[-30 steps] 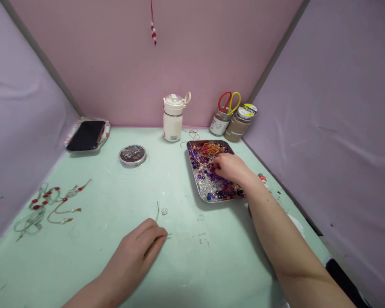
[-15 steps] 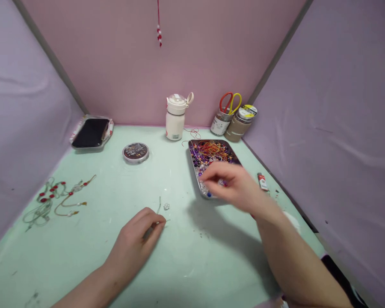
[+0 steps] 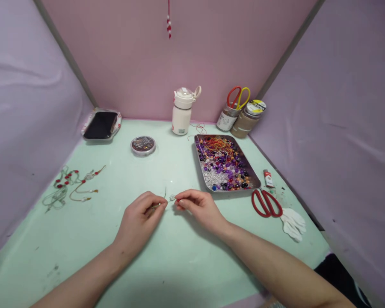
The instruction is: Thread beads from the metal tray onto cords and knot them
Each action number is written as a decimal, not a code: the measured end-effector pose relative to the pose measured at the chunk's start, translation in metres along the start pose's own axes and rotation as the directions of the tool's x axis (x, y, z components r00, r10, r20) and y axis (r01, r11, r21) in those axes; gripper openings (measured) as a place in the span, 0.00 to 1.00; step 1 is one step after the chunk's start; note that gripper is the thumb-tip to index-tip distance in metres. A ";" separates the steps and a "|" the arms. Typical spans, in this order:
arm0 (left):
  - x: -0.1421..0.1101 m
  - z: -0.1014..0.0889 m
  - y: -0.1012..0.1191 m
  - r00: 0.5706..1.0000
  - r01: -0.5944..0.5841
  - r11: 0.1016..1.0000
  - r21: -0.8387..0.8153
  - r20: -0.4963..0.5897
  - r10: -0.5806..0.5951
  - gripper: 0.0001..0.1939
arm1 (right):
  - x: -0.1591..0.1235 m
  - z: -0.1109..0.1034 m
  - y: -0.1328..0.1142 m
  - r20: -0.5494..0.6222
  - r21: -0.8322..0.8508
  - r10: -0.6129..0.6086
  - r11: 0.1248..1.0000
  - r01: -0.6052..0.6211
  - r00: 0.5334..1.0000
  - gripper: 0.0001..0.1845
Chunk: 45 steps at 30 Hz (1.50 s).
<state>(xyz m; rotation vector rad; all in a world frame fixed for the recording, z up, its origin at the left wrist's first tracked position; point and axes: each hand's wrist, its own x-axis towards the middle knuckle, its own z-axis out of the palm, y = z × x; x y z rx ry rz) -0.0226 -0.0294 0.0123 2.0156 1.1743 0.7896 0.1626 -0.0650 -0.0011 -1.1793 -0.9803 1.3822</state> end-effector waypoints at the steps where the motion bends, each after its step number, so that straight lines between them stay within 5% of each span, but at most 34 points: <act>1: 0.000 0.000 0.000 1.000 -0.008 1.000 -0.001 -0.007 0.008 0.07 | 0.000 0.000 0.000 -0.008 0.000 -0.007 1.000 0.007 1.000 0.08; 34: -0.001 0.010 0.000 0.999 -0.020 0.997 -0.069 -0.030 0.018 0.06 | -0.002 0.005 0.004 -0.034 -0.234 -0.080 0.970 0.070 0.996 0.09; 45: 0.000 0.011 0.001 0.994 0.099 0.984 -0.151 -0.021 -0.103 0.06 | -0.003 0.005 0.004 -0.029 -0.229 -0.061 0.972 0.052 0.998 0.07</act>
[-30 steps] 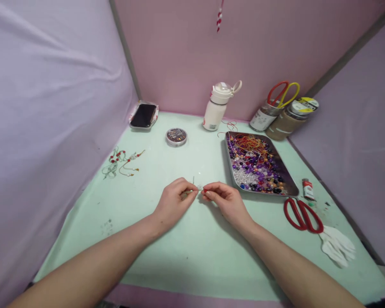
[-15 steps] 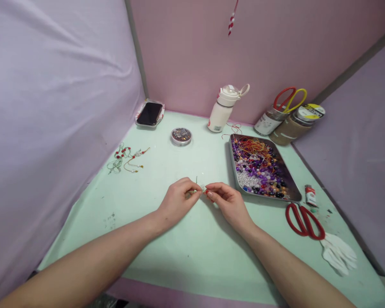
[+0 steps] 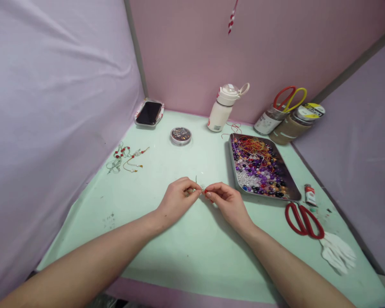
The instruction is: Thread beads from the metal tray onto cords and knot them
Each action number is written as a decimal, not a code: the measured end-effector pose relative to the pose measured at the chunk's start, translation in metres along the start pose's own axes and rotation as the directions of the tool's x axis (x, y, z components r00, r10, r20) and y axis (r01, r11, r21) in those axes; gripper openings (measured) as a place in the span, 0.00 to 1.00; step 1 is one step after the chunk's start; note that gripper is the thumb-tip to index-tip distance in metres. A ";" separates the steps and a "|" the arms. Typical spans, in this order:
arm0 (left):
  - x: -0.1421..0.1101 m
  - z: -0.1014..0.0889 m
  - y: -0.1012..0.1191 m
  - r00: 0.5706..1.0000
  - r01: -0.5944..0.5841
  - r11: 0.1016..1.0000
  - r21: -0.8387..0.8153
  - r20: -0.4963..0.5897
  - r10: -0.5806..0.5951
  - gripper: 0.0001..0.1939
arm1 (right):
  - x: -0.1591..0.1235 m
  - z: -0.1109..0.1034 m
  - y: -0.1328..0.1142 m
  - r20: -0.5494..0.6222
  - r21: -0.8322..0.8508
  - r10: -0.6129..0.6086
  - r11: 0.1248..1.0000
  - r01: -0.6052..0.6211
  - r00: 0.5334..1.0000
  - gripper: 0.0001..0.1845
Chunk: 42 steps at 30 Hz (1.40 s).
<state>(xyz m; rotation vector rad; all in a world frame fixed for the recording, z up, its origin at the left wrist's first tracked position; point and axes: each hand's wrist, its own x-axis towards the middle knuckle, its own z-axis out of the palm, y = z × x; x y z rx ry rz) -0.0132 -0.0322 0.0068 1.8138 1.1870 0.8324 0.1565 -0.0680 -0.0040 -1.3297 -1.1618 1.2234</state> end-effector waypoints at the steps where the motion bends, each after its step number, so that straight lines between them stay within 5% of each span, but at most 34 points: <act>1: 0.000 0.000 0.000 1.000 0.024 1.000 -0.012 0.003 -0.024 0.06 | 0.000 0.000 0.000 -0.002 -0.006 0.003 1.000 -0.003 1.000 0.08; 9: 0.001 0.002 0.003 0.986 0.162 0.983 -0.083 0.042 -0.159 0.07 | 0.000 -0.001 0.002 -0.006 -0.046 -0.021 0.999 0.021 1.000 0.07; 42: 0.001 0.003 0.003 0.986 0.164 0.985 -0.049 0.049 -0.162 0.07 | -0.001 0.000 0.000 -0.006 -0.068 -0.038 0.997 0.038 0.999 0.05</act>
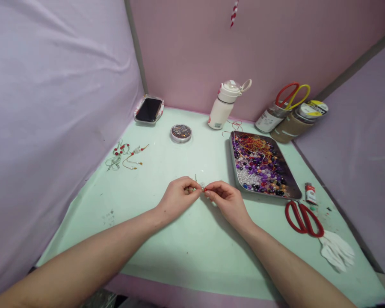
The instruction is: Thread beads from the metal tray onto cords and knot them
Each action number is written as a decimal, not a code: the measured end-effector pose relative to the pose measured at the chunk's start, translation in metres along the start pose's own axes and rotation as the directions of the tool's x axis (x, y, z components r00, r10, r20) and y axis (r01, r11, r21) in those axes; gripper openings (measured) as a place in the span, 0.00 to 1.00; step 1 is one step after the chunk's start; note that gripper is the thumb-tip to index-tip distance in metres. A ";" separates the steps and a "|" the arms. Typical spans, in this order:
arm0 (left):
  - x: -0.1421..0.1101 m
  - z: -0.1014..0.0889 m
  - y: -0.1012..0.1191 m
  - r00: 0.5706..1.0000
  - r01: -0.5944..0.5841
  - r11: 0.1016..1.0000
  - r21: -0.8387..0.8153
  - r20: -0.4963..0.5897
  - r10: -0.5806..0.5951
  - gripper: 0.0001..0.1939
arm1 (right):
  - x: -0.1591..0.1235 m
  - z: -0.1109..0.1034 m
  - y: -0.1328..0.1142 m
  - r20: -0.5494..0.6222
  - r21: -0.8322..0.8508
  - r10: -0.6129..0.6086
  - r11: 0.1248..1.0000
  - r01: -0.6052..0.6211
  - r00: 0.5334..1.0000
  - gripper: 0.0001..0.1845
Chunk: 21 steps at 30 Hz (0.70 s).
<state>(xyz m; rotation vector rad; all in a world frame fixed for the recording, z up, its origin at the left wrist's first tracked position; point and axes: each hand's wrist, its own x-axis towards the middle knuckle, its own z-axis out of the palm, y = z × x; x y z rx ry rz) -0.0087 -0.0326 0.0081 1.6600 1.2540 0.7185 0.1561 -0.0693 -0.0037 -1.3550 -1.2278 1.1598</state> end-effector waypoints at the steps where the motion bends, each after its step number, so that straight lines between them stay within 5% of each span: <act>1: 0.000 0.000 0.000 1.000 -0.003 1.000 0.001 0.001 0.003 0.07 | 0.000 0.000 0.000 0.002 -0.001 -0.001 1.000 0.001 1.000 0.05; 21: -0.002 -0.002 0.001 0.995 -0.006 0.999 -0.050 0.095 0.010 0.08 | 0.000 0.000 0.008 -0.003 -0.056 -0.053 0.997 0.053 0.999 0.06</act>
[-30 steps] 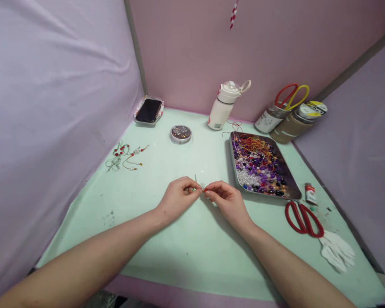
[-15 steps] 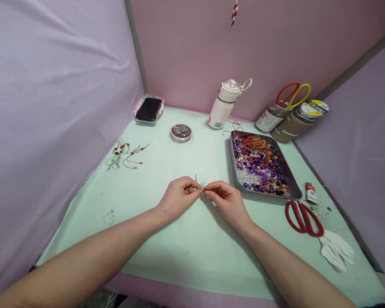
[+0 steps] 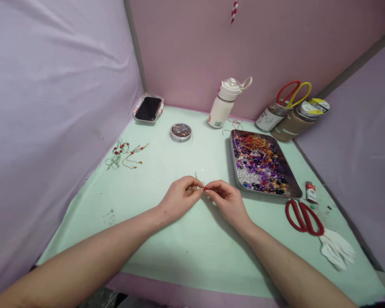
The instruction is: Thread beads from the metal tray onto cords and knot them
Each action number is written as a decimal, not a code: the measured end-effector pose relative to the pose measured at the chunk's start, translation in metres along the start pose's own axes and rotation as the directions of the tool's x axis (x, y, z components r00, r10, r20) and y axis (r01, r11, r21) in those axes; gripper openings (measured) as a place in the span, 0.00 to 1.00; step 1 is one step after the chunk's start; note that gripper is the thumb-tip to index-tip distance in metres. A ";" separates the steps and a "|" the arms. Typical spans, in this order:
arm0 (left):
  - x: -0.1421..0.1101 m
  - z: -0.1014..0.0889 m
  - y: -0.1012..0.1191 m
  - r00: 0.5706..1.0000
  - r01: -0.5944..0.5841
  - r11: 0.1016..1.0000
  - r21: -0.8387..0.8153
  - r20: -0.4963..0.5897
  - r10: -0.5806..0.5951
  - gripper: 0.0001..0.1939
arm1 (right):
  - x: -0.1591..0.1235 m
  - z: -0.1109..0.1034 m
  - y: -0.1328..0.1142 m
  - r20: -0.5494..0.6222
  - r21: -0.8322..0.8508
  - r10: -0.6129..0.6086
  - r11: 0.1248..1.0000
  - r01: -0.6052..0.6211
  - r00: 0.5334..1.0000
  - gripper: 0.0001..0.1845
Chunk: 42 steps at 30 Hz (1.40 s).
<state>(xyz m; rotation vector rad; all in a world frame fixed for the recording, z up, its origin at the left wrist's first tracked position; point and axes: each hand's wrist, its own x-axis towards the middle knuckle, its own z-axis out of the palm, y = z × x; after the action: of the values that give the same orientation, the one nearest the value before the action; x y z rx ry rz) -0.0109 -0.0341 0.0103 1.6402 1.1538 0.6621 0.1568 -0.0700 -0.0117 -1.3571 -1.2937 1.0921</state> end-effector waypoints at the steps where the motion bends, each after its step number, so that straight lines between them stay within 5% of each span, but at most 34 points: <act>1: -0.001 -0.001 0.001 1.000 0.002 1.000 -0.009 0.007 -0.002 0.09 | 0.000 0.000 0.000 -0.002 0.002 -0.001 1.000 0.001 1.000 0.06; 28: -0.001 0.006 -0.010 0.995 -0.081 0.979 -0.188 0.034 0.089 0.08 | -0.004 0.003 -0.007 0.004 -0.025 -0.019 1.000 0.019 1.000 0.07; 42: -0.001 0.004 -0.007 0.998 -0.020 0.926 -0.378 0.053 0.044 0.11 | -0.009 -0.002 -0.012 0.021 -0.232 -0.248 0.941 0.246 0.968 0.06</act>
<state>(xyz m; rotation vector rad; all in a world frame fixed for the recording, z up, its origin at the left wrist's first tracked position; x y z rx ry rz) -0.0105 -0.0357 0.0022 1.3423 0.8914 0.7961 0.1562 -0.0785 0.0000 -1.3220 -1.5778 0.7791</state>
